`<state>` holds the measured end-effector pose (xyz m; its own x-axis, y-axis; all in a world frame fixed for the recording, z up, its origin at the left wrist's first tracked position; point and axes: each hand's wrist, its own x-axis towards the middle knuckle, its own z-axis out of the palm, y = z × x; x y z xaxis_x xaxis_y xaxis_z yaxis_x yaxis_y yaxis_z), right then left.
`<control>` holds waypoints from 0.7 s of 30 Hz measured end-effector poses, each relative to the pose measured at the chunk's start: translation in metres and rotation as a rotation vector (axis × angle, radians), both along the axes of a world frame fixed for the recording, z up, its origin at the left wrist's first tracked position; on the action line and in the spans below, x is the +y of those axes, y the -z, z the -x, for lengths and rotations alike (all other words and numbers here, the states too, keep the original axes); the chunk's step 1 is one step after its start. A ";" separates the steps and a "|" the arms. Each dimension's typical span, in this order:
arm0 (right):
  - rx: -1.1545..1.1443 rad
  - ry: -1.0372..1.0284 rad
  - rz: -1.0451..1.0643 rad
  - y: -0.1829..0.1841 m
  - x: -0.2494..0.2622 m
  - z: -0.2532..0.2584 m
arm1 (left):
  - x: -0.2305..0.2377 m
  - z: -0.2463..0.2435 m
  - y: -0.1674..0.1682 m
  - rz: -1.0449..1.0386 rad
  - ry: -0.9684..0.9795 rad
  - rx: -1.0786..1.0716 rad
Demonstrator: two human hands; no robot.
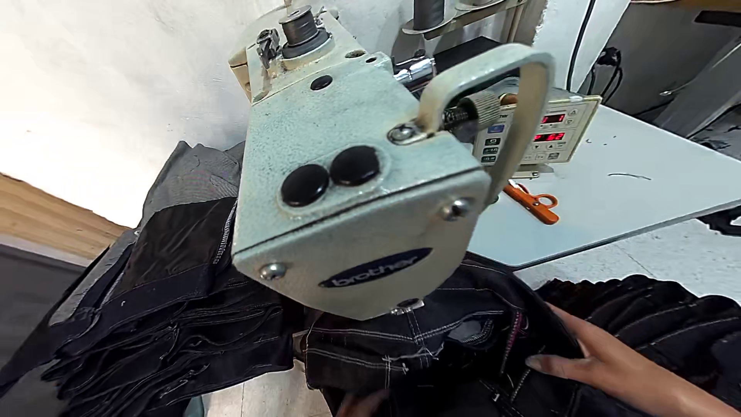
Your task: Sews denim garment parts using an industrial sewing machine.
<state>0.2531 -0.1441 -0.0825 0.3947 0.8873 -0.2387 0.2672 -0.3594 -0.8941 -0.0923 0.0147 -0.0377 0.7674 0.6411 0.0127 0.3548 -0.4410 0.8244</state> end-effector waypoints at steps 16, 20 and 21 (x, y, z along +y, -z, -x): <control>0.343 0.187 -0.254 -0.043 0.039 0.005 | 0.012 -0.075 -0.040 0.403 -0.680 -0.399; 0.381 0.349 -0.280 -0.053 0.074 0.001 | 0.051 -0.100 -0.032 0.376 -0.674 -0.497; 0.374 0.366 -0.287 -0.053 0.077 -0.003 | 0.054 -0.102 -0.032 0.334 -0.642 -0.491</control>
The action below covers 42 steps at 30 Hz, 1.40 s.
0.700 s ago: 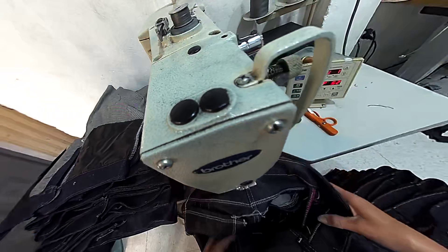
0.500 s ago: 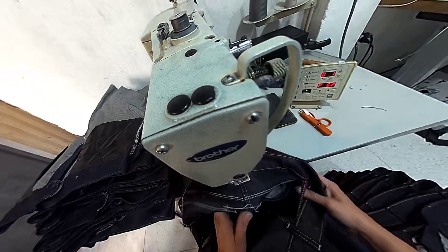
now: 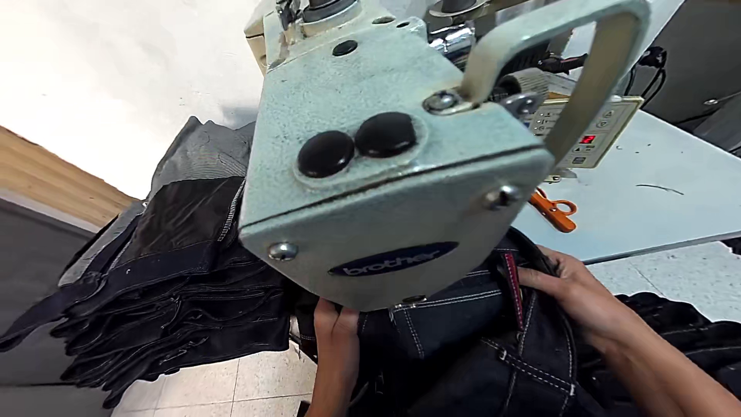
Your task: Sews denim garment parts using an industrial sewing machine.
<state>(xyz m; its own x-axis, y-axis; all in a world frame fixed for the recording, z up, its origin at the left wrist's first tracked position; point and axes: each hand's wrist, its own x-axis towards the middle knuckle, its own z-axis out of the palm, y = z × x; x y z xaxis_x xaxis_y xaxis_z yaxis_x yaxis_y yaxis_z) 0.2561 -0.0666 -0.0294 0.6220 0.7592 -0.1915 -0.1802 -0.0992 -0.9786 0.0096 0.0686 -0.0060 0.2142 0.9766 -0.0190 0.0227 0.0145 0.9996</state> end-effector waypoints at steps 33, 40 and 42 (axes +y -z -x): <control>-1.256 0.056 0.127 0.003 0.000 -0.007 | 0.002 0.023 0.004 -0.342 0.103 0.284; -1.144 0.148 0.228 0.017 -0.004 -0.004 | -0.021 0.046 -0.032 -0.614 0.088 0.679; -0.942 0.085 0.253 0.033 -0.003 -0.009 | -0.028 0.048 -0.040 -0.720 0.114 0.675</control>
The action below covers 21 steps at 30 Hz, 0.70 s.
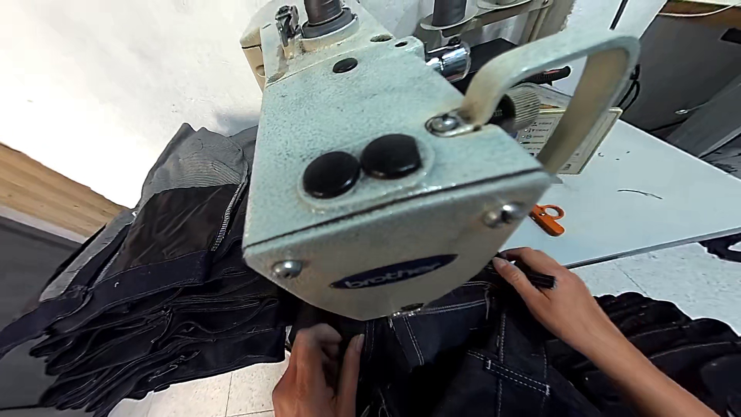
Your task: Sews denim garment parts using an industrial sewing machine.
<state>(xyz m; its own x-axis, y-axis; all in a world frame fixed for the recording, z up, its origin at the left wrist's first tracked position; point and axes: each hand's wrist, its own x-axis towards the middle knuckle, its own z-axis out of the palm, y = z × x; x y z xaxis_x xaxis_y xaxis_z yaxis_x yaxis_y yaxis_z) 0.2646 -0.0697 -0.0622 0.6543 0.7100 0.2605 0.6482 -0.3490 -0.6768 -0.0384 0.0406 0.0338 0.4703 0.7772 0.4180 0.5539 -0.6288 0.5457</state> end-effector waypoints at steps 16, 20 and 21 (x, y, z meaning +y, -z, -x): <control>0.800 -0.221 -0.152 -0.039 0.032 -0.038 | 0.029 -0.026 0.018 0.279 0.259 0.392; 0.407 -0.445 -0.170 -0.072 0.037 -0.041 | 0.041 0.038 0.050 0.399 0.203 -0.046; 0.314 -0.491 -0.142 -0.076 0.047 -0.024 | 0.048 0.056 0.051 0.442 0.112 -0.097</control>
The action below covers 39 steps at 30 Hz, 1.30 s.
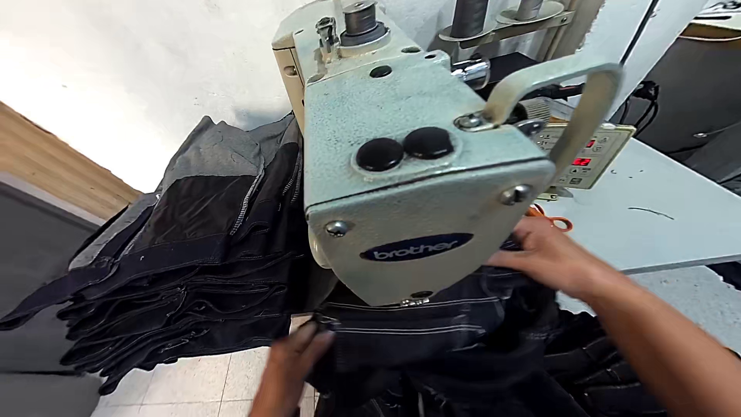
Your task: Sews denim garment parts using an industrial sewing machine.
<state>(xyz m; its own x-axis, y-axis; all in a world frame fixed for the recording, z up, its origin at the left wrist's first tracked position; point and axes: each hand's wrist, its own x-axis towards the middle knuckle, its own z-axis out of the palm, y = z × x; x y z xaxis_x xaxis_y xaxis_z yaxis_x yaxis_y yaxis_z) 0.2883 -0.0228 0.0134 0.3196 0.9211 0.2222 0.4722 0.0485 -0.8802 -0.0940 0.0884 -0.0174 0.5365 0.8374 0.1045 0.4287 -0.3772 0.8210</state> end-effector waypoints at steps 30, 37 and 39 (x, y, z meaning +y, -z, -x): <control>-0.288 -0.042 -0.299 0.068 0.074 0.003 | 0.033 0.030 0.009 -0.307 -0.115 -0.031; -0.345 -0.076 -0.231 0.067 0.069 0.000 | 0.032 0.032 0.009 -0.282 -0.116 -0.051; -0.344 -0.080 -0.215 0.068 0.069 0.000 | 0.033 0.034 0.009 -0.267 -0.111 -0.042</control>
